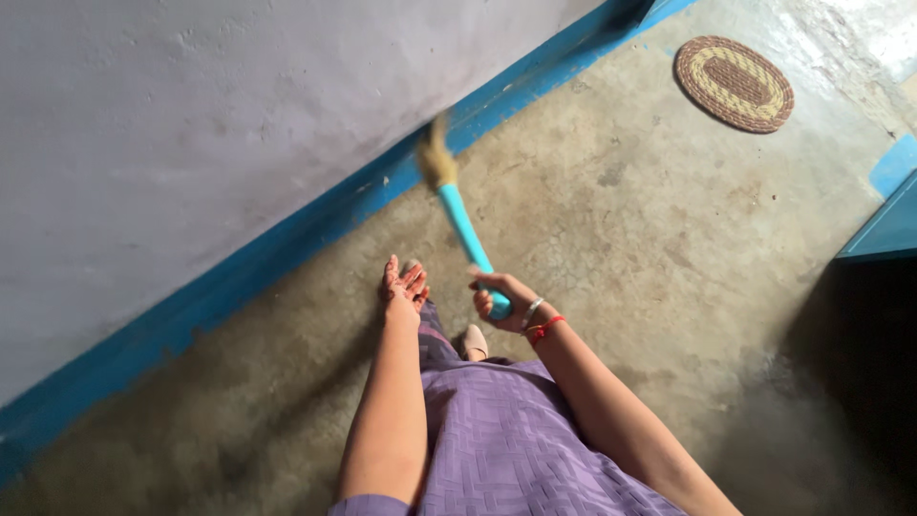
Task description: The person sweeps the concrete floor of a room with a handheld broom, moving dirt and debris along the base of a wall and across the open floor area.
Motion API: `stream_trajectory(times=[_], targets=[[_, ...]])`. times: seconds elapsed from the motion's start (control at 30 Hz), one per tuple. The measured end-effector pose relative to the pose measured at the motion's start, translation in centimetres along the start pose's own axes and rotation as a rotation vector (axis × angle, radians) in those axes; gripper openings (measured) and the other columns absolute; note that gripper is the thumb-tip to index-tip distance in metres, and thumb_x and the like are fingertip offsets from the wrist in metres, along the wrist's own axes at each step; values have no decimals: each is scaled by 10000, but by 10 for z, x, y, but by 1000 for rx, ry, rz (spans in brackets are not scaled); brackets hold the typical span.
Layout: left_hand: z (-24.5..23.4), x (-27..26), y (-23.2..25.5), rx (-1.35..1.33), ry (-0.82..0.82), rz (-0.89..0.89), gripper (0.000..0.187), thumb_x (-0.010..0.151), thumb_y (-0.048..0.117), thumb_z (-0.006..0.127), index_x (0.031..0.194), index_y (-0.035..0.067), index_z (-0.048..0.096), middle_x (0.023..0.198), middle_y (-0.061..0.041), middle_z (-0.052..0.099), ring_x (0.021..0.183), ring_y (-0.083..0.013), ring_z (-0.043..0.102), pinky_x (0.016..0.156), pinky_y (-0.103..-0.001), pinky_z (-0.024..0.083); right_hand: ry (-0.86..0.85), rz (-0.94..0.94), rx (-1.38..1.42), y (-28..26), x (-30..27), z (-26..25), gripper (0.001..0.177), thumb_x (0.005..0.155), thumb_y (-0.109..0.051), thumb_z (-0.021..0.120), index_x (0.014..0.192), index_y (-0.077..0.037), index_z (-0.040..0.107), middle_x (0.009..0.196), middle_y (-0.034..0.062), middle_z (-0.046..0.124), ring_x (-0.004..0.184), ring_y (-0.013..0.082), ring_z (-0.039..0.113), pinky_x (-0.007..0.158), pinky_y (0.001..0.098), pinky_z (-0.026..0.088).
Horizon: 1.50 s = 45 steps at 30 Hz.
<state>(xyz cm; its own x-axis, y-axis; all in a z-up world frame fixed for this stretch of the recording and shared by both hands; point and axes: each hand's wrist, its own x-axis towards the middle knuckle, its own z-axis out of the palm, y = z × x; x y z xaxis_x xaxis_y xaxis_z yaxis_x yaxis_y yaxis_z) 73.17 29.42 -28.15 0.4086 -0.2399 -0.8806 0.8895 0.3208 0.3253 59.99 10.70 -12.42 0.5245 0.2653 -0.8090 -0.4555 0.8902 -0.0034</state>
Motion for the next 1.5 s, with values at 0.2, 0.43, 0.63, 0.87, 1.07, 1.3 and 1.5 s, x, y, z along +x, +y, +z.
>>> stream_trajectory(times=[0.2, 0.43, 0.63, 0.87, 1.07, 1.3, 1.5], targets=[[45, 10, 57, -39, -38, -7, 779, 858, 565, 671, 1484, 177, 419, 1172, -65, 730, 981, -216, 711, 753, -396, 505, 101, 52, 26, -25, 62, 24, 137, 865, -12, 661, 848, -2, 525, 727, 68, 576, 612, 148, 607, 546, 233, 551], [101, 60, 148, -28, -126, 15, 654, 900, 491, 674, 1420, 141, 487, 1133, -63, 745, 975, -208, 715, 743, -382, 531, -77, -13, 543, -91, 95, -6, 165, 841, 6, 649, 853, 10, 485, 710, 71, 581, 587, 142, 603, 541, 241, 555], [169, 73, 210, -23, -177, -33, 527, 911, 443, 684, 1319, 150, 527, 1088, -42, 754, 940, -185, 720, 751, -368, 527, 16, -314, 660, -129, 82, 18, 153, 821, 0, 623, 830, -15, 472, 685, 79, 562, 563, 153, 584, 520, 220, 541], [210, 95, 268, 146, -358, -14, 213, 942, 284, 682, 1115, 173, 625, 1024, -42, 750, 889, -182, 719, 737, -382, 525, 410, -492, 31, -112, 81, 68, 114, 769, -29, 667, 783, -20, 554, 645, 92, 566, 496, 184, 561, 435, 290, 466], [225, 73, 344, 308, -430, 89, 220, 960, 251, 636, 1155, 150, 652, 1010, -38, 762, 884, -175, 720, 746, -360, 538, 471, -367, -24, -109, 37, 66, 142, 763, -48, 706, 792, -14, 571, 639, 94, 588, 503, 174, 574, 443, 285, 465], [192, 94, 327, 451, -388, -50, 242, 965, 274, 604, 1176, 165, 652, 1034, -13, 767, 885, -150, 714, 733, -326, 535, 442, -191, 163, -117, 37, 4, 167, 782, -38, 708, 818, -32, 545, 643, 68, 578, 507, 152, 572, 468, 274, 503], [165, 110, 285, 402, -338, -196, 239, 963, 274, 622, 1162, 153, 674, 1050, -35, 765, 913, -178, 724, 730, -335, 548, 534, -341, 362, -155, 23, -37, 164, 798, -25, 690, 850, -42, 536, 676, 65, 594, 533, 139, 598, 478, 247, 520]])
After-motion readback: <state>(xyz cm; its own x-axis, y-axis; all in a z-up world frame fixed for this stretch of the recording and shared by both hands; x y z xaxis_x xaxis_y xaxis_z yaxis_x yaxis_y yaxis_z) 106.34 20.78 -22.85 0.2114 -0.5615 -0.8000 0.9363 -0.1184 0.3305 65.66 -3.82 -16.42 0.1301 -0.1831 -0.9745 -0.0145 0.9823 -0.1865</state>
